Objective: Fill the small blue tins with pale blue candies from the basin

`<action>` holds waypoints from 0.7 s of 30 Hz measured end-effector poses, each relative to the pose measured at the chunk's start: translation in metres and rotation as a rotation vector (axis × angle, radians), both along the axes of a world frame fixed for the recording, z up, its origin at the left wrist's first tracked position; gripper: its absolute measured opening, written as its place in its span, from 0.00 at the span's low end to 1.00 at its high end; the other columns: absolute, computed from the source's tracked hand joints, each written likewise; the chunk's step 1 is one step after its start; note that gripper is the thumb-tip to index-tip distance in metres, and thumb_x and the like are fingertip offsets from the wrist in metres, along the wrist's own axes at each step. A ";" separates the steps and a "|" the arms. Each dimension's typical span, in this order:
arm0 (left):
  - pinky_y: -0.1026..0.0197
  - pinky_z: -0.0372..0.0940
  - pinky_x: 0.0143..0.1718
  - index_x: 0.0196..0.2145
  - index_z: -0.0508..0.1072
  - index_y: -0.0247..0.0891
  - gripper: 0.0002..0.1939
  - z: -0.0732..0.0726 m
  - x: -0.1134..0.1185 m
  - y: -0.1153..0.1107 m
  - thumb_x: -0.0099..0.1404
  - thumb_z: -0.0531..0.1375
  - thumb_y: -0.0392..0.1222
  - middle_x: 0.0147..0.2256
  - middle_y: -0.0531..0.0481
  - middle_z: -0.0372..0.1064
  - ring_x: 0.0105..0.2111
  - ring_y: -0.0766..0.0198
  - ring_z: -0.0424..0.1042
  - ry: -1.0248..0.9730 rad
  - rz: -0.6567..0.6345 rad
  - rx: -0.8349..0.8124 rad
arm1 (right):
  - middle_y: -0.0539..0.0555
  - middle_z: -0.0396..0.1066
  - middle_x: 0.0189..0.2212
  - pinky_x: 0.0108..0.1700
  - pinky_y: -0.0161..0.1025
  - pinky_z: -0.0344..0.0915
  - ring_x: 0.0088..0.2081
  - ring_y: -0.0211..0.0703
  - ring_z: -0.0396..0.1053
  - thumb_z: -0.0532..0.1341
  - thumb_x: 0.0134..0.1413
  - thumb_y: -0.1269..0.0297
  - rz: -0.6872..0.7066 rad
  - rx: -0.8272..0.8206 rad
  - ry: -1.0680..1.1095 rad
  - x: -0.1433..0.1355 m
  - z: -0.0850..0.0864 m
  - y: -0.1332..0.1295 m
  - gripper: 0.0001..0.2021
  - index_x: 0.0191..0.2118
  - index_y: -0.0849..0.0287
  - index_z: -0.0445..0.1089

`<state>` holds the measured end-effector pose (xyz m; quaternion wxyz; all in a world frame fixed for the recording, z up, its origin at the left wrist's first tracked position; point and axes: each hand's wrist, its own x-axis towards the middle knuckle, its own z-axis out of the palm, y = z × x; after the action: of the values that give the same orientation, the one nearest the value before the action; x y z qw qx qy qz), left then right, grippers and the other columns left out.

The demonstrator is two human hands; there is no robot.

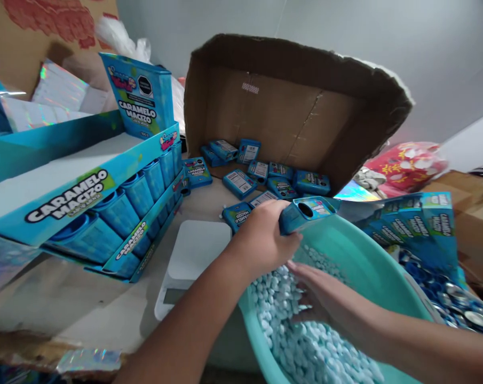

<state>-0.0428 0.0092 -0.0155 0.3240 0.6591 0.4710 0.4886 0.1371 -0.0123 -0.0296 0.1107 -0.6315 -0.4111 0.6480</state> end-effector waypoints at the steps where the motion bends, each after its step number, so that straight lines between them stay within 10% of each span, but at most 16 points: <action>1: 0.57 0.67 0.43 0.35 0.72 0.38 0.05 -0.001 0.001 0.000 0.59 0.61 0.34 0.39 0.47 0.74 0.42 0.55 0.72 -0.022 0.007 0.000 | 0.59 0.75 0.39 0.38 0.48 0.75 0.39 0.51 0.72 0.64 0.52 0.40 0.019 0.126 -0.044 0.011 -0.003 0.010 0.27 0.50 0.56 0.74; 5: 0.54 0.67 0.50 0.47 0.71 0.39 0.15 -0.008 0.004 0.002 0.60 0.62 0.35 0.48 0.44 0.73 0.49 0.53 0.72 -0.135 0.046 -0.022 | 0.61 0.75 0.49 0.61 0.57 0.63 0.55 0.59 0.68 0.58 0.58 0.39 0.230 0.632 -0.151 0.044 -0.026 0.049 0.27 0.47 0.57 0.77; 9: 0.55 0.66 0.53 0.53 0.66 0.42 0.23 -0.007 0.004 0.000 0.59 0.61 0.33 0.51 0.45 0.71 0.52 0.55 0.70 -0.174 0.084 -0.004 | 0.58 0.74 0.52 0.70 0.58 0.46 0.62 0.57 0.62 0.55 0.63 0.43 0.324 0.774 -0.093 0.028 -0.058 0.058 0.24 0.52 0.55 0.75; 13: 0.57 0.67 0.49 0.46 0.67 0.41 0.15 -0.003 0.002 -0.003 0.60 0.59 0.33 0.46 0.46 0.71 0.48 0.55 0.71 -0.032 0.029 0.012 | 0.58 0.76 0.51 0.69 0.55 0.50 0.62 0.57 0.62 0.56 0.62 0.46 0.313 0.743 0.011 -0.006 -0.068 0.036 0.23 0.52 0.55 0.74; 21: 0.50 0.67 0.50 0.56 0.63 0.40 0.23 -0.006 0.009 -0.005 0.62 0.56 0.32 0.51 0.40 0.68 0.51 0.48 0.70 0.298 0.015 -0.043 | 0.62 0.76 0.51 0.61 0.54 0.63 0.54 0.59 0.70 0.53 0.58 0.44 0.249 0.417 -0.047 -0.034 -0.031 -0.020 0.27 0.50 0.59 0.76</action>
<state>-0.0341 0.0040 -0.0213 0.2611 0.7137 0.5291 0.3777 0.1032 -0.0321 -0.0606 0.1481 -0.5544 -0.6130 0.5430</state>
